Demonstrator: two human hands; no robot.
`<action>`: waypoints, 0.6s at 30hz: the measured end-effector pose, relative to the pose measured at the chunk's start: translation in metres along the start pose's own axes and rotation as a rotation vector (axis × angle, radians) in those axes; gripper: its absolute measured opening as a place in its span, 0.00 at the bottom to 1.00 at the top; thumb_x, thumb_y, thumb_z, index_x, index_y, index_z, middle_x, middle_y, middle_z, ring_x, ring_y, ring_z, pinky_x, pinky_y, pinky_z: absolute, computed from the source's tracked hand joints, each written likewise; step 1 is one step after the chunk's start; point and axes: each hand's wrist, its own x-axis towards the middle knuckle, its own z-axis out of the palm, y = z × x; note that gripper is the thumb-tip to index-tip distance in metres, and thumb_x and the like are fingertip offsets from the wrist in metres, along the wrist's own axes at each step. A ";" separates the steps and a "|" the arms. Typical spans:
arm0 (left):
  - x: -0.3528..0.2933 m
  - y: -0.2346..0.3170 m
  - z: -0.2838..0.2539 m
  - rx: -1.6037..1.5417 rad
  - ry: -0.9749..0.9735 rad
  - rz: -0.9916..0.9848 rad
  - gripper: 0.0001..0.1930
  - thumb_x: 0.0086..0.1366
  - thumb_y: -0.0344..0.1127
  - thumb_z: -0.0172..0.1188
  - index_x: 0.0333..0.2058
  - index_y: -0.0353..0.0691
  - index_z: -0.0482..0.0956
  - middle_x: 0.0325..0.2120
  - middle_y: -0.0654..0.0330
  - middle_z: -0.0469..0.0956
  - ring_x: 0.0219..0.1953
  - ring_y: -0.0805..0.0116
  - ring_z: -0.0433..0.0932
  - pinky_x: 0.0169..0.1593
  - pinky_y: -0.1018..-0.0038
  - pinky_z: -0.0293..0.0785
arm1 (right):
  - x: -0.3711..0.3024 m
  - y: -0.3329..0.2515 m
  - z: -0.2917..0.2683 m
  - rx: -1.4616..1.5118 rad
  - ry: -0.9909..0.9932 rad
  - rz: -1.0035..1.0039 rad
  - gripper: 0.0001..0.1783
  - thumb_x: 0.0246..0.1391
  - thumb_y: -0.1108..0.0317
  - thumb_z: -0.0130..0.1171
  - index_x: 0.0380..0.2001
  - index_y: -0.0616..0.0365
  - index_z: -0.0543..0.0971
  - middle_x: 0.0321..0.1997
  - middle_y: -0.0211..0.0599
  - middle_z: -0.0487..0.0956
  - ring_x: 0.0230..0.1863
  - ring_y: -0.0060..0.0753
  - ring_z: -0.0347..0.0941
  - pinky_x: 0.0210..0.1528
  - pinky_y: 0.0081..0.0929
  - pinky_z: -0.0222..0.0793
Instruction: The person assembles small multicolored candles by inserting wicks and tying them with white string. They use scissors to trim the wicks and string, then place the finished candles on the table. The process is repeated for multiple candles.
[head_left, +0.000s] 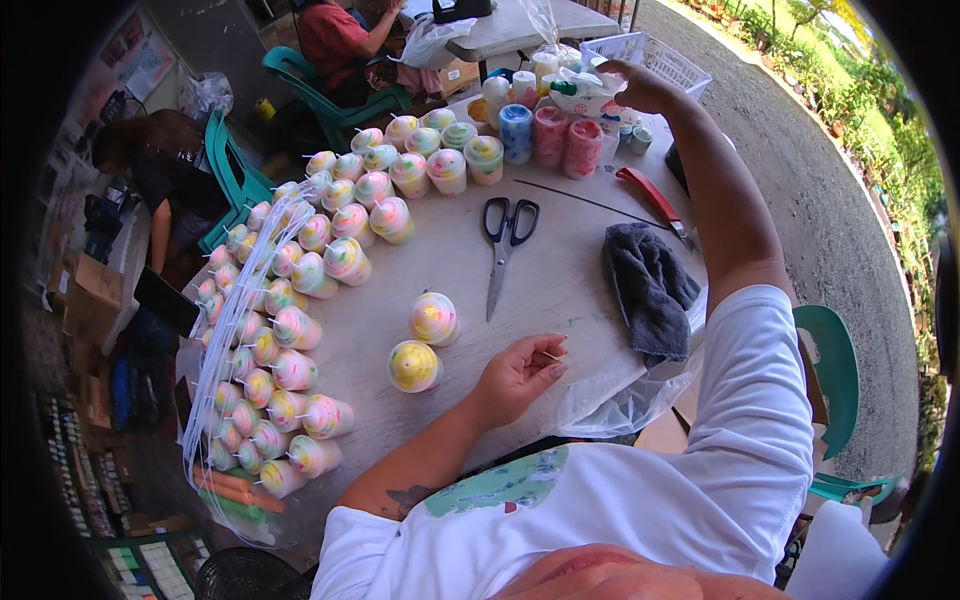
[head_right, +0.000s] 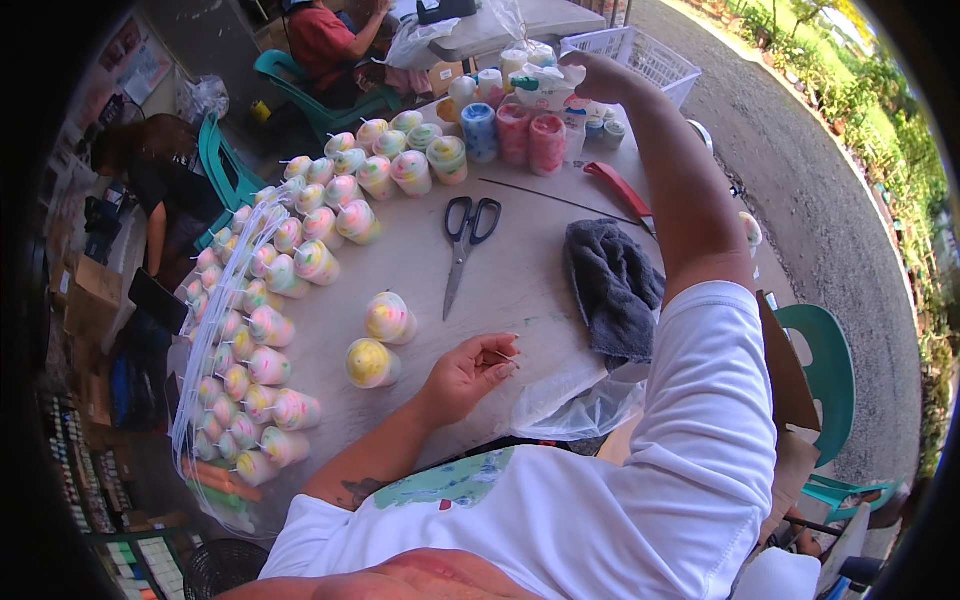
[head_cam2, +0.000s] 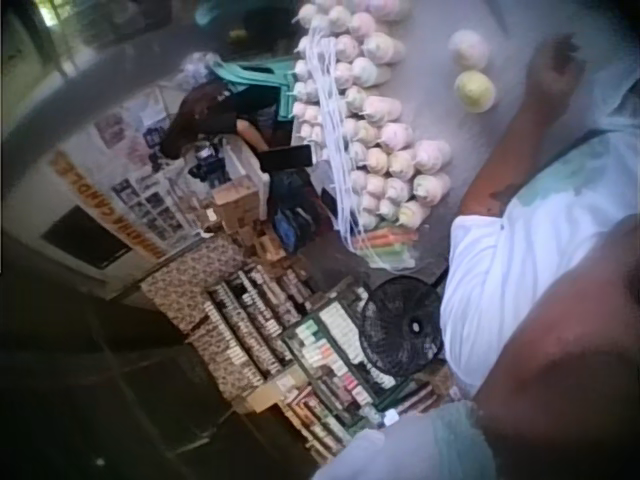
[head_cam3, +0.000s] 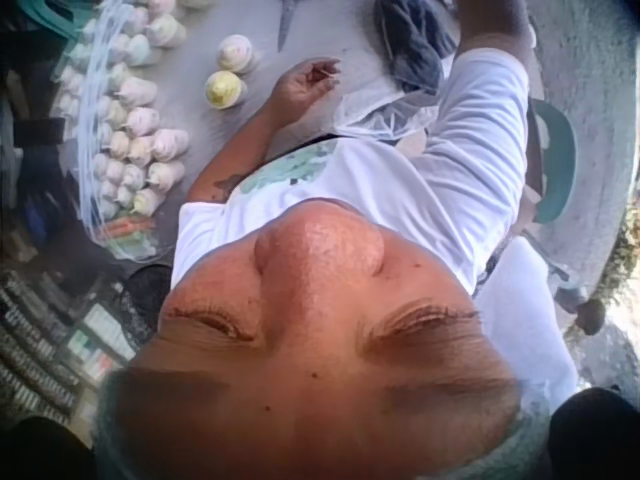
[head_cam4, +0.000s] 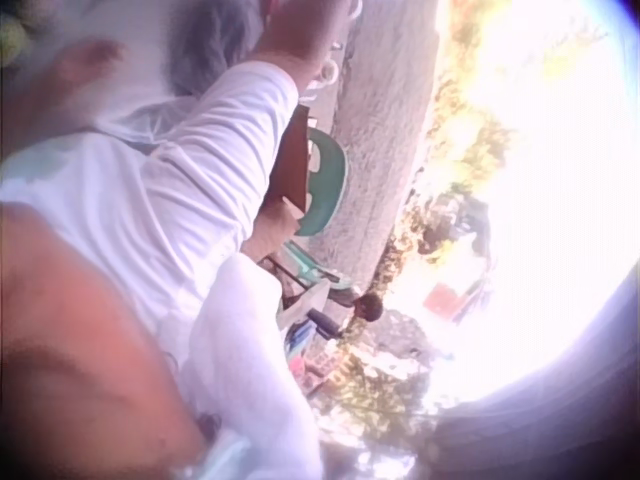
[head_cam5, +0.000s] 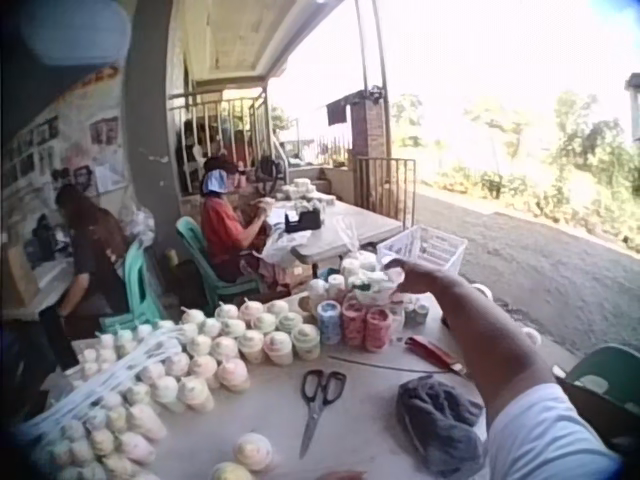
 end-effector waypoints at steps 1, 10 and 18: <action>0.000 0.000 0.000 -0.018 0.001 -0.009 0.19 0.64 0.29 0.56 0.54 0.35 0.67 0.42 0.61 0.71 0.43 0.77 0.71 0.48 0.81 0.71 | -0.004 0.001 0.003 -0.007 0.022 -0.003 0.40 0.38 0.77 0.62 0.59 0.47 0.65 0.61 0.46 0.66 0.62 0.46 0.62 0.61 0.33 0.62; 0.001 0.005 0.001 0.039 -0.049 -0.014 0.20 0.64 0.30 0.57 0.54 0.34 0.67 0.42 0.61 0.70 0.43 0.77 0.71 0.49 0.81 0.71 | -0.005 -0.006 0.032 -0.296 0.002 0.097 0.44 0.35 0.66 0.67 0.61 0.37 0.64 0.62 0.39 0.66 0.65 0.49 0.56 0.65 0.42 0.55; -0.002 -0.003 -0.003 0.033 -0.051 0.018 0.20 0.64 0.31 0.57 0.54 0.34 0.67 0.42 0.59 0.71 0.43 0.76 0.72 0.49 0.79 0.72 | 0.008 -0.012 0.012 0.034 0.395 -0.002 0.35 0.44 0.60 0.64 0.57 0.54 0.67 0.50 0.53 0.75 0.51 0.50 0.73 0.54 0.37 0.67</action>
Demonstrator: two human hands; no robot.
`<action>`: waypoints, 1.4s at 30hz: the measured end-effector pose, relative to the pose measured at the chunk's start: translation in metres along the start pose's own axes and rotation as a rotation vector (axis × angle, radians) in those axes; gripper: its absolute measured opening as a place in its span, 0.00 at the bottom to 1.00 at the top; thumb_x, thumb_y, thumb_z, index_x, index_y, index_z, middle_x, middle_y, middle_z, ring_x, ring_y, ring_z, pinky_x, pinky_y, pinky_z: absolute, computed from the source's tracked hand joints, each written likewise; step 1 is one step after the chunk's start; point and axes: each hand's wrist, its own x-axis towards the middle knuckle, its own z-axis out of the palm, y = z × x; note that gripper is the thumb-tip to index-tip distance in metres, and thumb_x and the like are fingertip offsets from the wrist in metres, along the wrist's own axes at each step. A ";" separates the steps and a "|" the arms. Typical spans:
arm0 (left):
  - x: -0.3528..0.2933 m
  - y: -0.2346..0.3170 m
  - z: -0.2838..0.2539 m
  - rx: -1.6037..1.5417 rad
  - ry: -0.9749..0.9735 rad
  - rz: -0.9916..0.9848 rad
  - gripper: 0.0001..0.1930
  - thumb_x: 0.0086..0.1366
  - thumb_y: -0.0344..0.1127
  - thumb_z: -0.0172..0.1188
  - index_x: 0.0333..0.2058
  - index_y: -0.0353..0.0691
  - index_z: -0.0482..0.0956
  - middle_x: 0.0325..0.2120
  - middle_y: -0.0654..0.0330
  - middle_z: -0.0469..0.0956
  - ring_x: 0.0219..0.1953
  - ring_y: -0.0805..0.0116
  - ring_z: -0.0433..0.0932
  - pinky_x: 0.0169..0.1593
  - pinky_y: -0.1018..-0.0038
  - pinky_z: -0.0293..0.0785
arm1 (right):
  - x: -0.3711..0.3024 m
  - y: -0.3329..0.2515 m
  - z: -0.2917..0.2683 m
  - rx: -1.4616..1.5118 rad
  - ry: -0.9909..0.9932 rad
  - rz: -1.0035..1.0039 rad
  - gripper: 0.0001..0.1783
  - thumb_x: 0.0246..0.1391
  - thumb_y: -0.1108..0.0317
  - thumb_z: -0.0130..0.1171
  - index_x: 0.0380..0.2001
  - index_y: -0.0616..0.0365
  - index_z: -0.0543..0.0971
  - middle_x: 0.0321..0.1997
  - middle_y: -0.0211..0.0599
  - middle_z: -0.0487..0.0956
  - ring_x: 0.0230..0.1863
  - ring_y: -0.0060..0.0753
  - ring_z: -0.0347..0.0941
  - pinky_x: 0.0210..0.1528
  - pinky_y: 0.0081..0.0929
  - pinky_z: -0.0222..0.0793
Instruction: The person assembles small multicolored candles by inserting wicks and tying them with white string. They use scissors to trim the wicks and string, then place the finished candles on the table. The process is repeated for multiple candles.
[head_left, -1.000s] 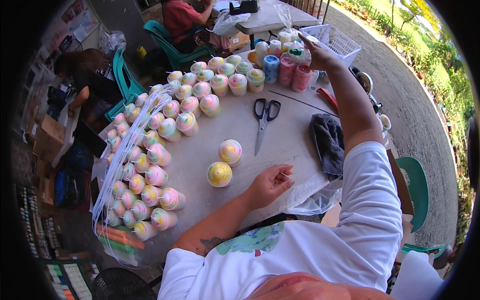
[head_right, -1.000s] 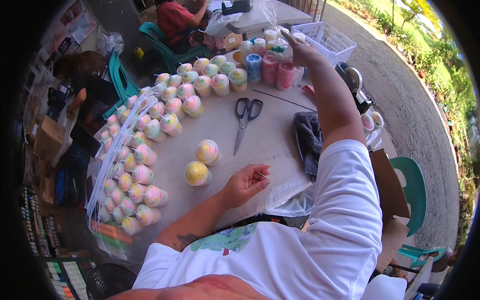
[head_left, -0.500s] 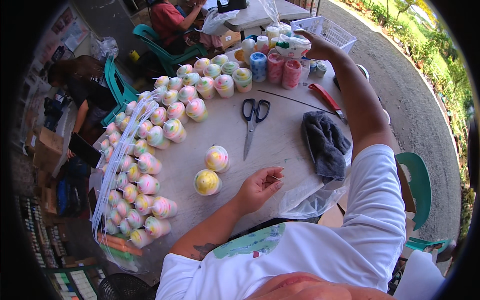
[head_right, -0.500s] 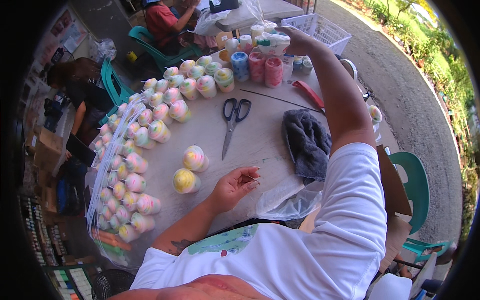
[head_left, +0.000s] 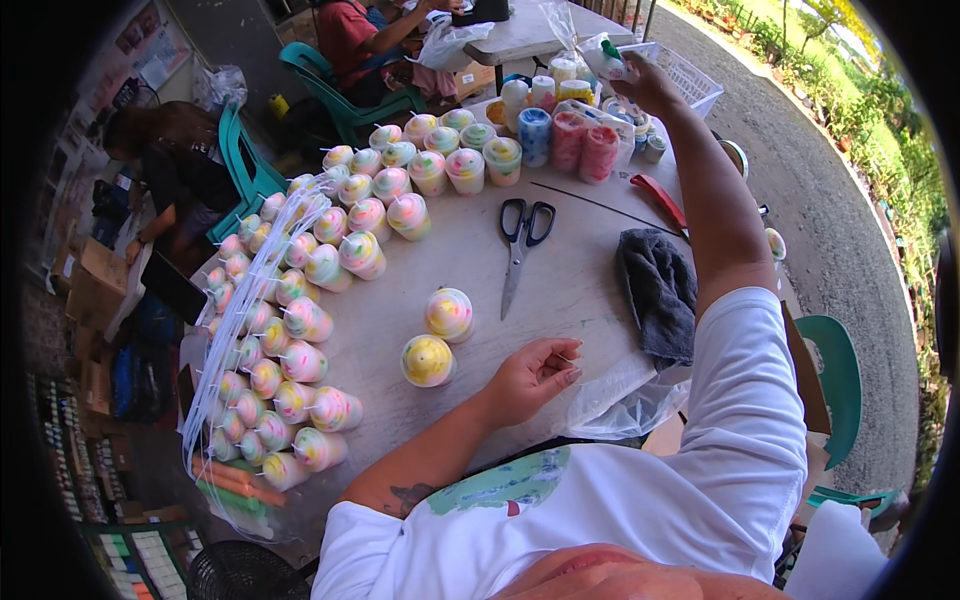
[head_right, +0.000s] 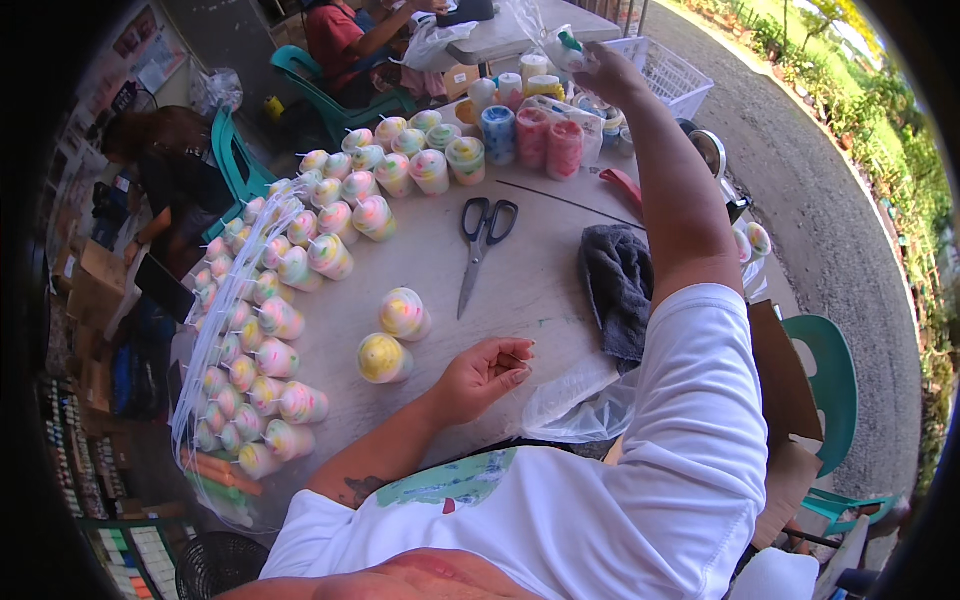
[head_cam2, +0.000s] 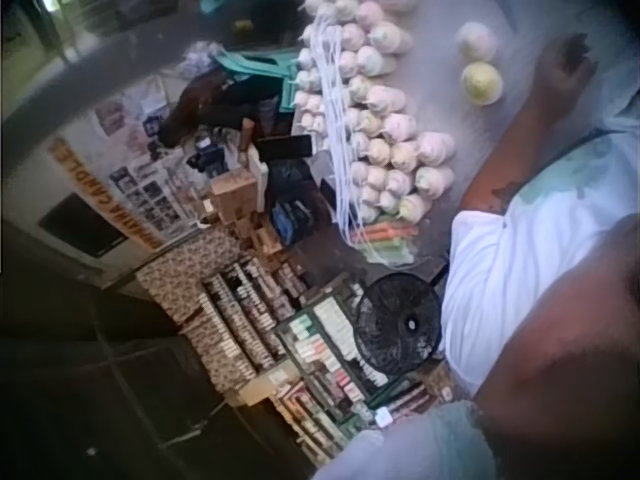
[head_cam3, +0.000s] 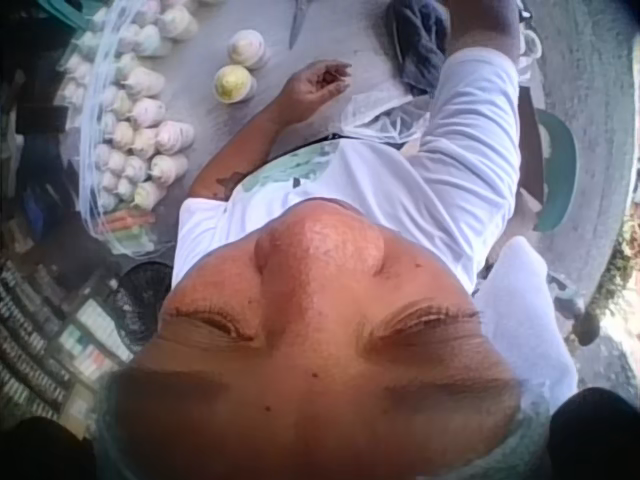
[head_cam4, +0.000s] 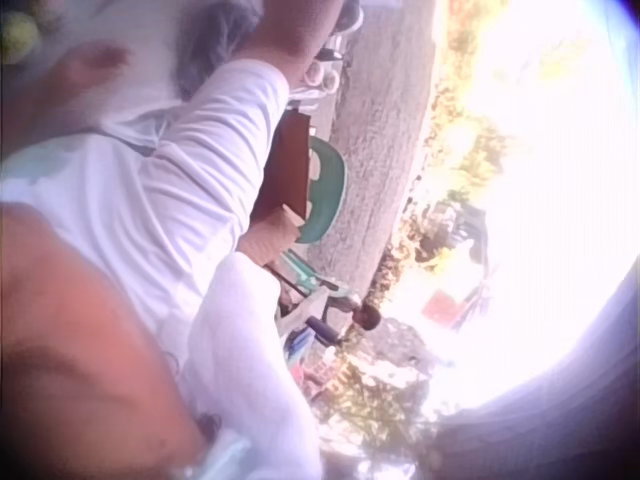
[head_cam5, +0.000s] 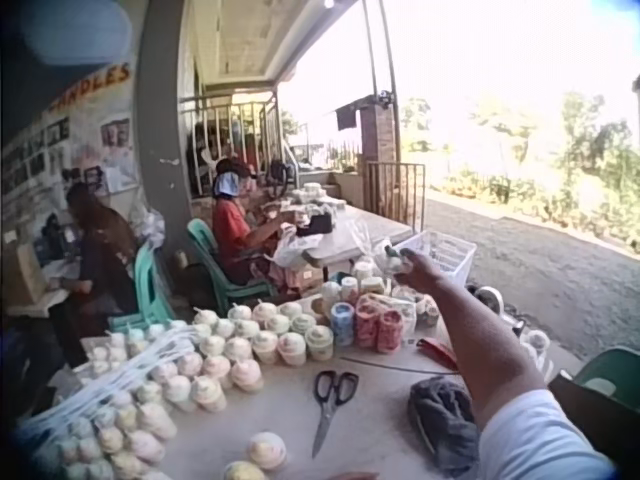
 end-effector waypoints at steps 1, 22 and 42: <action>0.000 -0.001 0.000 0.011 -0.003 0.005 0.20 0.64 0.31 0.57 0.54 0.34 0.68 0.42 0.59 0.71 0.43 0.76 0.72 0.49 0.79 0.72 | 0.005 0.003 -0.010 0.032 0.070 0.057 0.36 0.44 0.59 0.65 0.57 0.56 0.67 0.49 0.53 0.76 0.50 0.47 0.74 0.52 0.36 0.68; 0.070 0.059 0.037 1.059 0.190 0.328 0.17 0.58 0.35 0.62 0.44 0.35 0.75 0.47 0.50 0.71 0.47 0.56 0.74 0.50 0.67 0.71 | -0.050 0.028 -0.068 0.744 0.242 0.276 0.40 0.42 0.59 0.71 0.57 0.62 0.67 0.49 0.48 0.76 0.47 0.39 0.75 0.45 0.32 0.73; 0.319 0.107 -0.048 1.138 0.370 0.407 0.24 0.61 0.45 0.57 0.50 0.32 0.74 0.60 0.56 0.63 0.63 0.55 0.59 0.64 0.49 0.48 | -0.068 0.020 -0.066 0.289 0.410 0.209 0.36 0.43 0.56 0.70 0.56 0.52 0.70 0.56 0.50 0.69 0.53 0.45 0.71 0.54 0.31 0.68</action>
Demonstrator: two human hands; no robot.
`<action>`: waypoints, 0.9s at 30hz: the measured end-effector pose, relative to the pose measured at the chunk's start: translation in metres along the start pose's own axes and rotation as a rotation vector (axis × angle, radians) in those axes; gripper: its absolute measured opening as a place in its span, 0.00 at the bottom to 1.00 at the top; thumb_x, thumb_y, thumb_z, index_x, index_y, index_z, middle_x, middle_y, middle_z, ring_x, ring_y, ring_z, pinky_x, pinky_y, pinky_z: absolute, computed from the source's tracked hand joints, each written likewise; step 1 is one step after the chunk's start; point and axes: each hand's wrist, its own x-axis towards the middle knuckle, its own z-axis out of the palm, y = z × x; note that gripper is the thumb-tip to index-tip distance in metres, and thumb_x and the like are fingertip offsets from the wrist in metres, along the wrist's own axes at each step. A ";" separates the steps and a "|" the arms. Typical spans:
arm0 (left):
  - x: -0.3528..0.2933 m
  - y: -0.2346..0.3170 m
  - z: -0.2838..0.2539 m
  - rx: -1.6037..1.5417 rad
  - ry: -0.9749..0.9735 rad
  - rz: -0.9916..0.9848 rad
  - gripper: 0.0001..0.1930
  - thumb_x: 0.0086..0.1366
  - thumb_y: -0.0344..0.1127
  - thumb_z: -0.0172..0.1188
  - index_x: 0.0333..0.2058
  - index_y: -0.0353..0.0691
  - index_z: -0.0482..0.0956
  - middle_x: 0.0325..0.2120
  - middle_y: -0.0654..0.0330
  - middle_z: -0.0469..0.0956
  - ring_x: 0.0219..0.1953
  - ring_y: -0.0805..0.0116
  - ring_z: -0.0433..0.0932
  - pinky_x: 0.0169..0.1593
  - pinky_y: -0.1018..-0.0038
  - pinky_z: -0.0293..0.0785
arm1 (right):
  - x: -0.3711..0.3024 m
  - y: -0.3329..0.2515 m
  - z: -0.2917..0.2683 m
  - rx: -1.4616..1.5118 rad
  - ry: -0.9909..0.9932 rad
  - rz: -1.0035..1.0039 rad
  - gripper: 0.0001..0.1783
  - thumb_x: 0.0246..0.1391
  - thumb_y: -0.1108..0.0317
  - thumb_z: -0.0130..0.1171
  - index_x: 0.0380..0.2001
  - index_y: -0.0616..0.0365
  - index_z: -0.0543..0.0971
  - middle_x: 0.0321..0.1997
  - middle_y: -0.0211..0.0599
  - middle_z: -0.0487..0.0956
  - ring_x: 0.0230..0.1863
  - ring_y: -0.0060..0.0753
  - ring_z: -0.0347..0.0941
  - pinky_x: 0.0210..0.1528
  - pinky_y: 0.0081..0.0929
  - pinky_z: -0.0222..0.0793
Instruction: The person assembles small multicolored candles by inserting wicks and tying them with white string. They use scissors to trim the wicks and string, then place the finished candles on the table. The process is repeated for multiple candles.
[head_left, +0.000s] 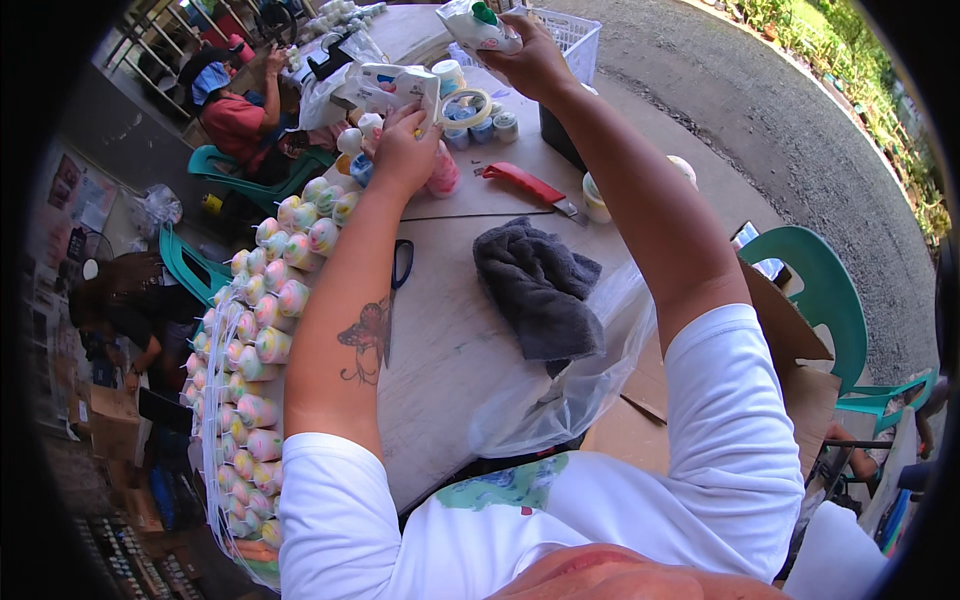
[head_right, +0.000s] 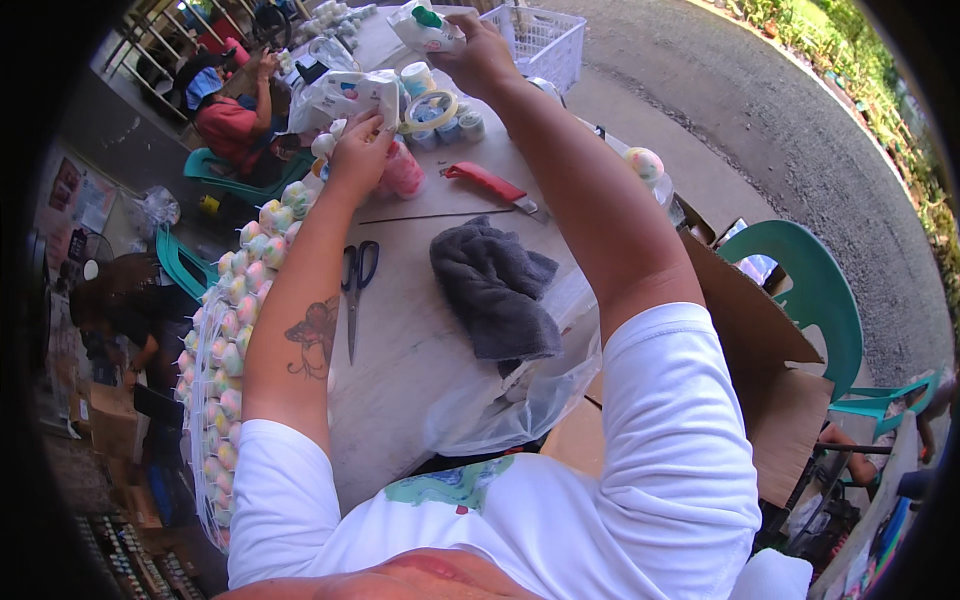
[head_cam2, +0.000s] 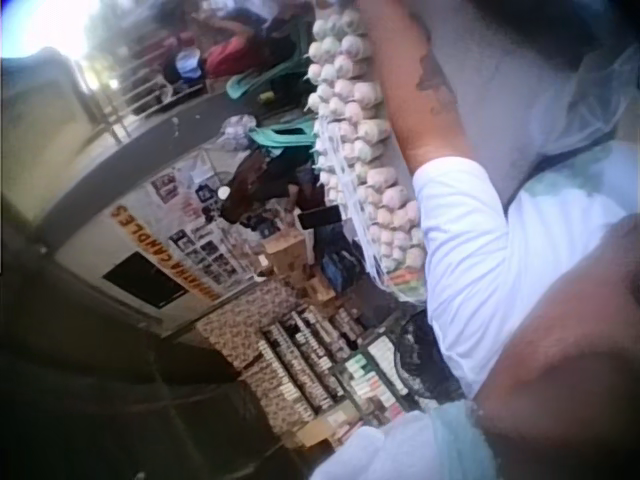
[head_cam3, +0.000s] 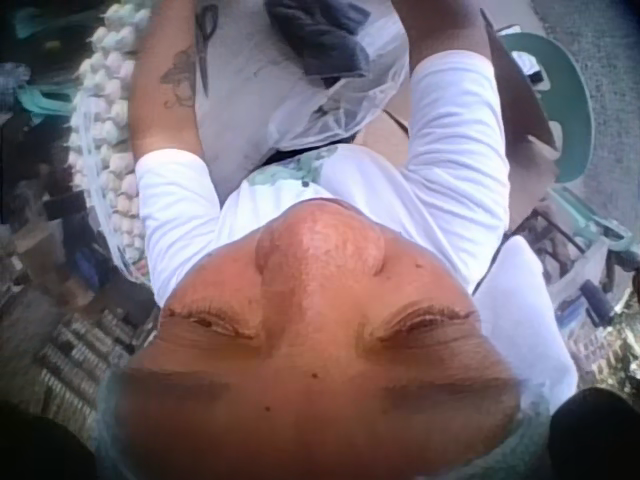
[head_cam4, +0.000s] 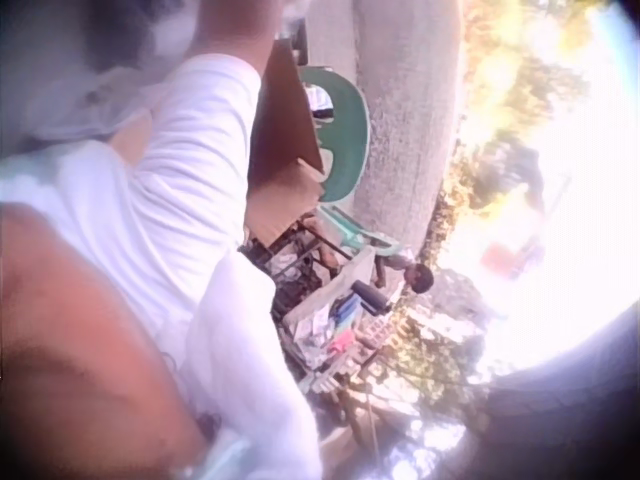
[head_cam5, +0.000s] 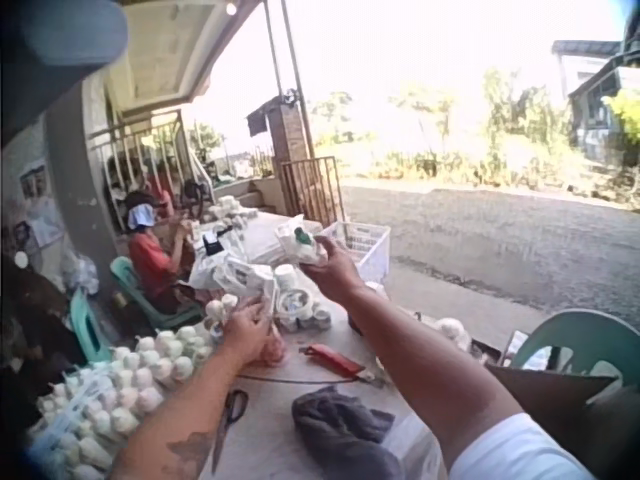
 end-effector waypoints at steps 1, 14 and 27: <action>0.000 -0.003 -0.003 -0.005 0.009 0.024 0.24 0.60 0.43 0.59 0.49 0.32 0.74 0.59 0.54 0.65 0.60 0.54 0.63 0.62 0.59 0.56 | -0.001 0.001 0.006 0.016 0.026 -0.024 0.35 0.42 0.56 0.70 0.54 0.51 0.71 0.55 0.50 0.69 0.53 0.47 0.70 0.54 0.32 0.67; -0.017 0.026 -0.029 0.212 -0.150 0.104 0.18 0.60 0.40 0.56 0.46 0.37 0.78 0.55 0.46 0.68 0.60 0.50 0.63 0.63 0.63 0.55 | 0.003 -0.015 0.085 -0.328 0.052 -0.386 0.29 0.44 0.62 0.62 0.53 0.29 0.71 0.63 0.32 0.62 0.68 0.47 0.50 0.63 0.59 0.46; -0.236 0.129 -0.125 0.444 -0.972 0.430 0.29 0.60 0.50 0.57 0.55 0.38 0.68 0.59 0.47 0.62 0.66 0.44 0.51 0.66 0.49 0.46 | -0.018 -0.014 0.057 -0.219 -0.313 -0.220 0.24 0.41 0.79 0.54 0.46 0.51 0.76 0.55 0.45 0.72 0.57 0.49 0.67 0.59 0.33 0.63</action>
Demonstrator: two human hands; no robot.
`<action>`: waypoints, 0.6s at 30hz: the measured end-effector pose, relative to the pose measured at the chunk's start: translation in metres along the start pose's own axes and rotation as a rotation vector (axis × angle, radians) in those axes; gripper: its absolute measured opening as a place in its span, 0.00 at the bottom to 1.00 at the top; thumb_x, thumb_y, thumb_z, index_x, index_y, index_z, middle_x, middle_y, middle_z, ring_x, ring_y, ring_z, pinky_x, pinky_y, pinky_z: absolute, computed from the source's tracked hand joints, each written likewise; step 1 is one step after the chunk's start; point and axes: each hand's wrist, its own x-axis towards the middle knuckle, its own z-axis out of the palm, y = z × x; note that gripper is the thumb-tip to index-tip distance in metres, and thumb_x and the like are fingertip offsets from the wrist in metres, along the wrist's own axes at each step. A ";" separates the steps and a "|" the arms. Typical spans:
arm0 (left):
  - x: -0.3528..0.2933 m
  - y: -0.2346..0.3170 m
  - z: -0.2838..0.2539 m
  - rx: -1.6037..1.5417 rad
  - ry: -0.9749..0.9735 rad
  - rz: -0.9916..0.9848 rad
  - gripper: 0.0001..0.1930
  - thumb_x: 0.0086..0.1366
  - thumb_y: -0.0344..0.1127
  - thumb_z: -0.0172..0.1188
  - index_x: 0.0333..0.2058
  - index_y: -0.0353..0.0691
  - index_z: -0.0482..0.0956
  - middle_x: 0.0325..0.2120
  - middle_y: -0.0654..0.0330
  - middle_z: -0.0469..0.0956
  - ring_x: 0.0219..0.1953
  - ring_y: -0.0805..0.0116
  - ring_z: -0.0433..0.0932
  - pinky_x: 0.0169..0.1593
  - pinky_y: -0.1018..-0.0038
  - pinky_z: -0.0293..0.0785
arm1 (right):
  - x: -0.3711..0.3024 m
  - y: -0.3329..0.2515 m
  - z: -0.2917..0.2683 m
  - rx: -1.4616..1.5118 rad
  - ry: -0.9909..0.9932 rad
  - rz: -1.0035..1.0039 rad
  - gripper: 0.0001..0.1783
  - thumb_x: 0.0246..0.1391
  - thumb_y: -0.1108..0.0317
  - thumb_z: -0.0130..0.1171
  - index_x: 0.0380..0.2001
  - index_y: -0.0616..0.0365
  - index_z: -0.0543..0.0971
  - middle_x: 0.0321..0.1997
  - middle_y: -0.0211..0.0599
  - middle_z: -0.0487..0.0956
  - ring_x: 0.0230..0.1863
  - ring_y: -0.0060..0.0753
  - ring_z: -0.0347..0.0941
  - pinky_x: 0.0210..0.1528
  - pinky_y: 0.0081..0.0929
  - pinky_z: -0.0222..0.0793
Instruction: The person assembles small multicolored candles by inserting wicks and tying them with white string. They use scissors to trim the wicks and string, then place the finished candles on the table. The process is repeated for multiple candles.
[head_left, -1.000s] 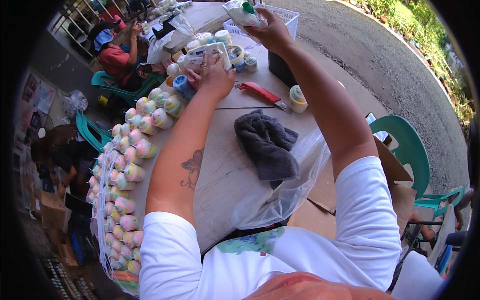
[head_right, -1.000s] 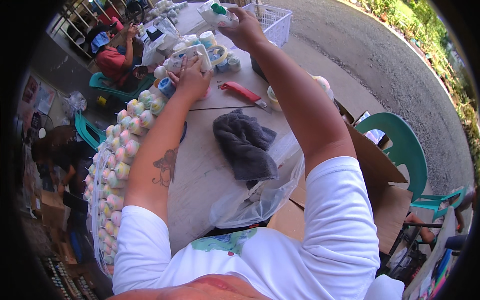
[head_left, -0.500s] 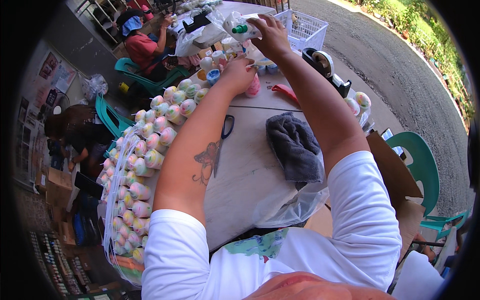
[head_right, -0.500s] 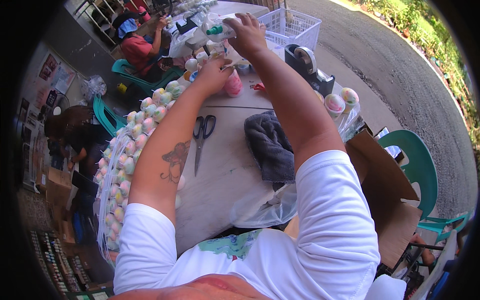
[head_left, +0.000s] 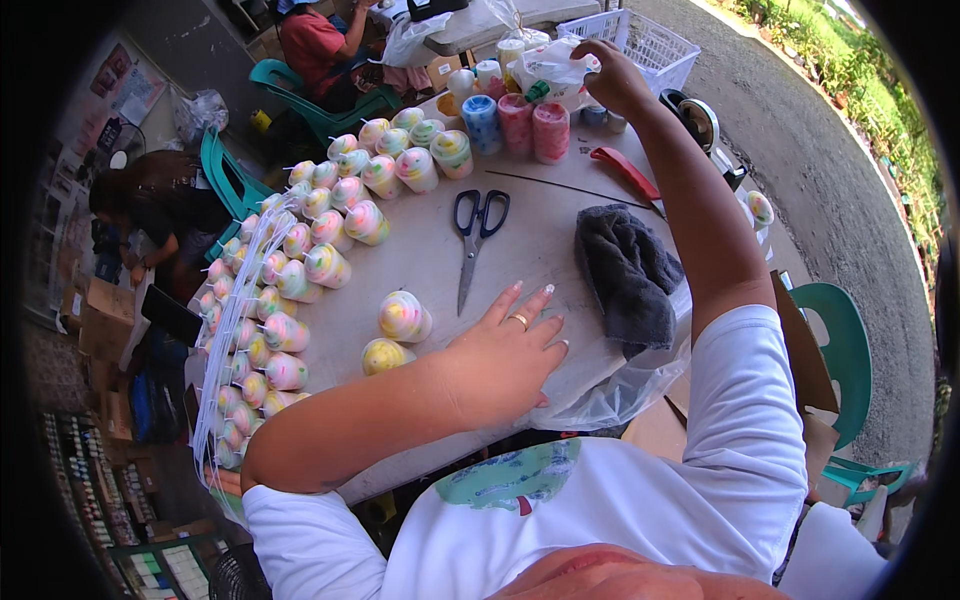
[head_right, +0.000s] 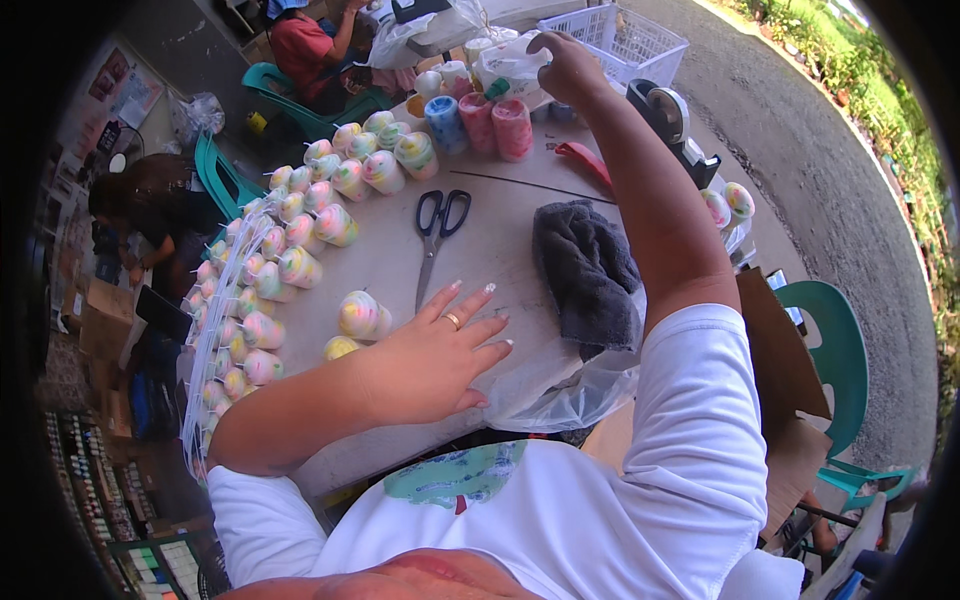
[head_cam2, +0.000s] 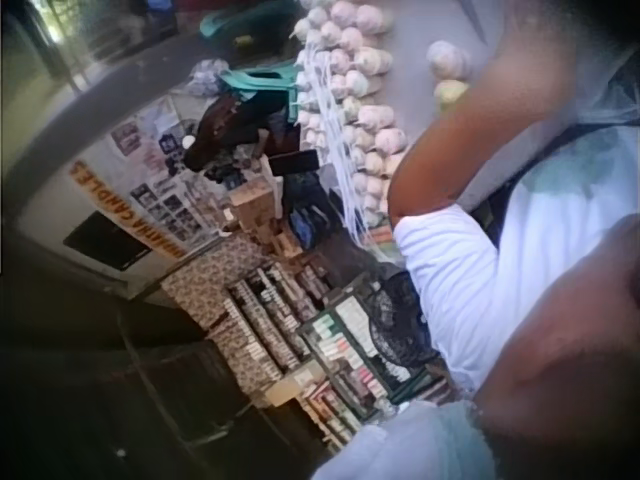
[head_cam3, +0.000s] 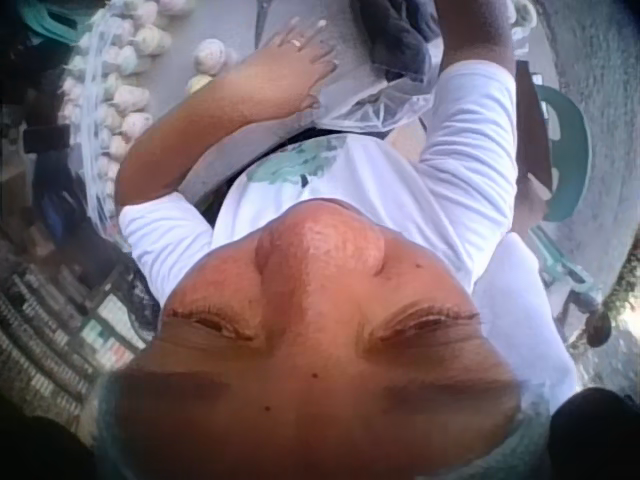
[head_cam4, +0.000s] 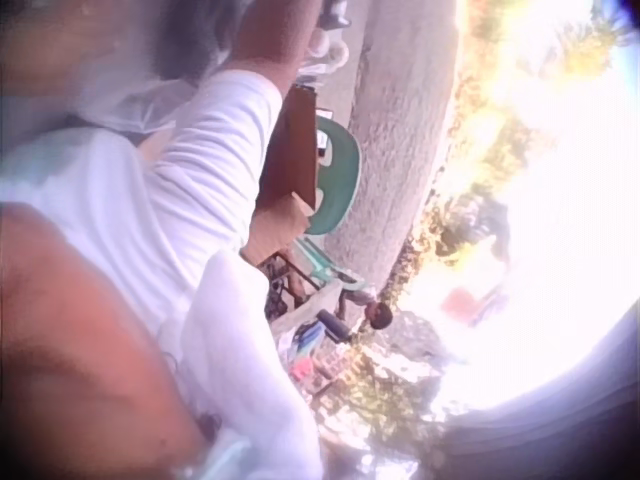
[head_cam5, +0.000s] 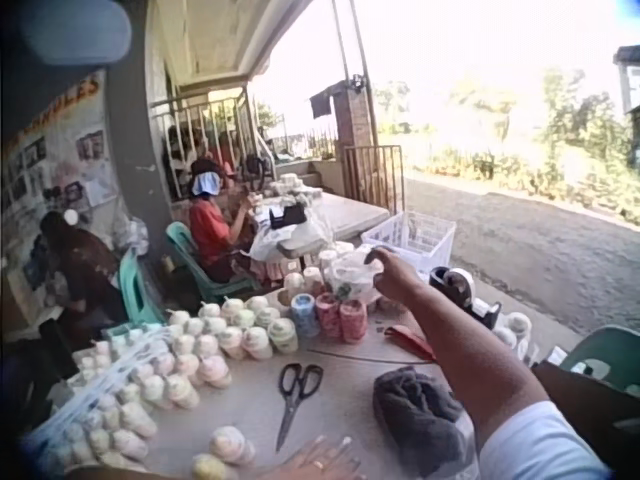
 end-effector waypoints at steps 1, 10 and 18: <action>-0.011 0.009 0.003 -0.081 -0.063 0.021 0.30 0.60 0.50 0.57 0.56 0.38 0.67 0.59 0.47 0.62 0.65 0.44 0.52 0.66 0.49 0.46 | -0.010 -0.008 -0.014 -0.042 0.014 0.053 0.22 0.44 0.77 0.54 0.46 0.51 0.76 0.54 0.45 0.72 0.56 0.49 0.68 0.58 0.34 0.64; 0.036 -0.054 0.068 0.015 0.214 -0.734 0.28 0.63 0.36 0.51 0.60 0.32 0.56 0.56 0.29 0.58 0.58 0.41 0.64 0.54 0.58 0.70 | -0.222 -0.117 -0.043 -0.361 -0.679 0.275 0.30 0.57 0.47 0.50 0.62 0.37 0.63 0.71 0.42 0.50 0.71 0.58 0.40 0.66 0.62 0.40; 0.085 -0.092 0.070 -0.280 0.317 -1.153 0.31 0.62 0.34 0.50 0.60 0.28 0.53 0.57 0.35 0.61 0.55 0.41 0.69 0.55 0.59 0.69 | -0.250 -0.078 -0.002 -0.179 -0.289 0.092 0.29 0.45 0.78 0.50 0.53 0.50 0.73 0.65 0.41 0.63 0.66 0.51 0.56 0.65 0.44 0.53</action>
